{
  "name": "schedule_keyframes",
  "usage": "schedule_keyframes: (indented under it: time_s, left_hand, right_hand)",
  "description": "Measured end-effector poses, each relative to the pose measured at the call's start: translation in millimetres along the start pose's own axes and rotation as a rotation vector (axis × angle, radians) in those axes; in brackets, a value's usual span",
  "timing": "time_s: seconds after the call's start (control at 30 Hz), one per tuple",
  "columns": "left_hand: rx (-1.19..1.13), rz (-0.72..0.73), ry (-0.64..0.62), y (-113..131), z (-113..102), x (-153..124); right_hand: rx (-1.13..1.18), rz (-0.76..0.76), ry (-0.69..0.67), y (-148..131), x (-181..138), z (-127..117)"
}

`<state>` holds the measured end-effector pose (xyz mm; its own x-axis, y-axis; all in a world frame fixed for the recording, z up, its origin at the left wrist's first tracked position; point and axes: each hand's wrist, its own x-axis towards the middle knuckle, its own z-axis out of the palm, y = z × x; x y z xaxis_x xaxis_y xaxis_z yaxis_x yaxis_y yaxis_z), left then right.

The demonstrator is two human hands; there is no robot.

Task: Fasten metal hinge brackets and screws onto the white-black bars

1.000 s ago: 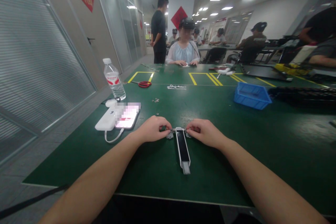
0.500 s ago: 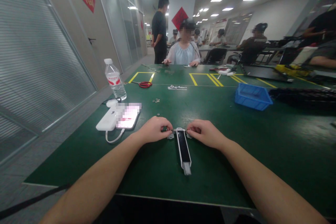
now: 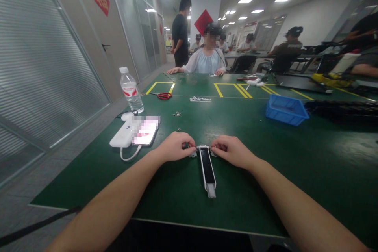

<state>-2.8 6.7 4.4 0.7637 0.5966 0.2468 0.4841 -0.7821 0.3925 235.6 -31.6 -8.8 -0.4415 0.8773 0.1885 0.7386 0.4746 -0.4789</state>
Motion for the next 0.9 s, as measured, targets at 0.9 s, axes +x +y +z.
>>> schedule_keyframes:
  time_s: [0.9]
  left_hand:
    - [0.015,-0.018,0.015,0.5,0.9,0.2]
  right_hand:
    - [0.01,-0.011,0.018,0.7,0.3,2.7]
